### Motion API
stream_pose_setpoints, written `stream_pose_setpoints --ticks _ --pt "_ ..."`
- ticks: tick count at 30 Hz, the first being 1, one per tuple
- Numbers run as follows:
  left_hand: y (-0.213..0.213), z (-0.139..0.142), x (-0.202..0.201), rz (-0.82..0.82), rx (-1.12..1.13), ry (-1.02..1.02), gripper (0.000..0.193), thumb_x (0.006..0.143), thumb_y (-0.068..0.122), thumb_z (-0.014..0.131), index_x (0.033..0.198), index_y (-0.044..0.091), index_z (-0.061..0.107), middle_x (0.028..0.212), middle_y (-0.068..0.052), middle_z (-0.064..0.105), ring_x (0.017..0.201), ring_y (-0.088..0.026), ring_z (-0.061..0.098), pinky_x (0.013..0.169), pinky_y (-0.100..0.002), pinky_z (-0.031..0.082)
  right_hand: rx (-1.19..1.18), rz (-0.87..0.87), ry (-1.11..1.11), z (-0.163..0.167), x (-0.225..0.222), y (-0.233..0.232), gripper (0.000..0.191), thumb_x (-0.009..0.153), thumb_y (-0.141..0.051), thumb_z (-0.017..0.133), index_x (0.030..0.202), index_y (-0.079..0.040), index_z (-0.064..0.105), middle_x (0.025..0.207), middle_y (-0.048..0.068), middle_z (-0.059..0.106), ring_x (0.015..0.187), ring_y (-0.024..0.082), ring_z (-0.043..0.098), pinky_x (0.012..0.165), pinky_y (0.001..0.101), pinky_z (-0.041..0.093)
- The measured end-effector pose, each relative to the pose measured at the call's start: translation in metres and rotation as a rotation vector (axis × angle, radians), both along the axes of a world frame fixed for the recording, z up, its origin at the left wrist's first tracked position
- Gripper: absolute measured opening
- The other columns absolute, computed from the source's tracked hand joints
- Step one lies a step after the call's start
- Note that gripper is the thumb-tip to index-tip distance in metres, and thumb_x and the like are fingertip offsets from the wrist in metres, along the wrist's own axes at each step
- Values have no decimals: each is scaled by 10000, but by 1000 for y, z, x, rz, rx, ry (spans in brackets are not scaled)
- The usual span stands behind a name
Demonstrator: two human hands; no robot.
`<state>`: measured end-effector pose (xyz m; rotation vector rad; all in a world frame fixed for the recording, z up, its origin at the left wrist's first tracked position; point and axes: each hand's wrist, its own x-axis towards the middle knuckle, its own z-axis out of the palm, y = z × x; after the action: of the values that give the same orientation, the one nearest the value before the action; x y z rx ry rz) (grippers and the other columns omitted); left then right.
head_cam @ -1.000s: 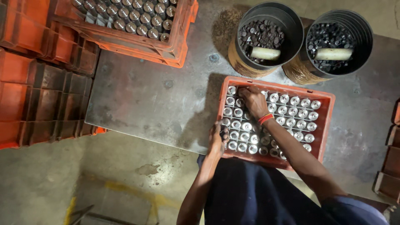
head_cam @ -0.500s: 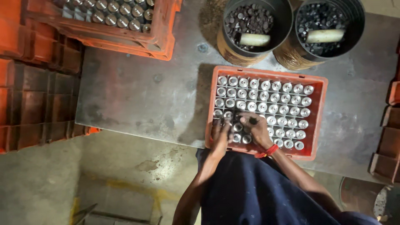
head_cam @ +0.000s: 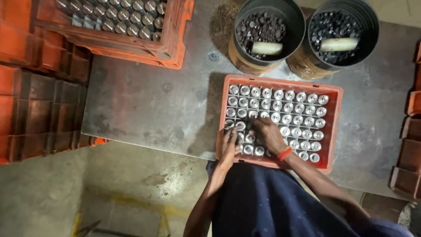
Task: The person repeatedly picks small metal parts from a red crate and places them into two metal drums. The person also moves the crate to a different position on the table.
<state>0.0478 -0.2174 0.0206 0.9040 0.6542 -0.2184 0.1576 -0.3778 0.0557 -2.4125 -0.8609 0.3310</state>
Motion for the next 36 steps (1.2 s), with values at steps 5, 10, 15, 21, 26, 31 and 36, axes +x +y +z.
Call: stream_pose_setpoints --ticks 5,10,15,21,26,31,36 --pt "-19 -29 9 -35 53 90 261 1013 330 602 1244 210 604 704 7 519 468 -61 402 388 -203 274 389 -129 516 3 -20 -3 426 909 -205 791 1303 -57 726 1151 129 791 1013 212 729 877 354 583" --pt "-19 -56 12 260 -255 95 194 1092 243 604 1180 70 599 839 -20 625 622 -95 582 523 -228 461 52 -354 376 -13 5 -9 409 926 -158 685 1335 -142 708 1083 137 784 893 329 725 806 415 579" --pt "-8 -37 2 282 -93 16 146 1009 269 525 1137 215 569 706 -1 599 499 -88 527 416 -212 376 40 142 -265 -24 34 2 489 706 8 690 1191 -44 663 1166 153 720 1015 347 647 909 443 559" --pt "0 -11 10 150 72 -88 366 1143 331 535 1270 35 710 742 16 554 547 -45 473 464 -188 383 -53 -82 -51 -9 28 3 361 889 -159 766 1225 -58 684 987 174 723 892 347 694 775 439 564" --pt "-11 8 21 12 153 42 389 1001 307 608 1355 145 600 710 54 552 510 -39 468 412 -202 326 429 -84 628 -10 -3 1 407 967 -218 756 1335 -48 716 1090 180 783 937 200 709 808 338 602" --pt "0 23 20 121 216 129 440 1037 487 492 1268 134 618 660 30 551 459 -50 432 395 -198 306 161 -388 413 -16 30 6 287 1015 -211 676 1274 -96 722 1016 122 779 804 216 743 688 343 610" --pt "13 26 18 248 65 157 365 973 373 631 1262 158 576 747 42 580 573 -41 559 449 -214 381 136 23 -184 -12 68 13 298 820 2 663 1113 -27 705 994 183 702 849 340 692 716 425 589"
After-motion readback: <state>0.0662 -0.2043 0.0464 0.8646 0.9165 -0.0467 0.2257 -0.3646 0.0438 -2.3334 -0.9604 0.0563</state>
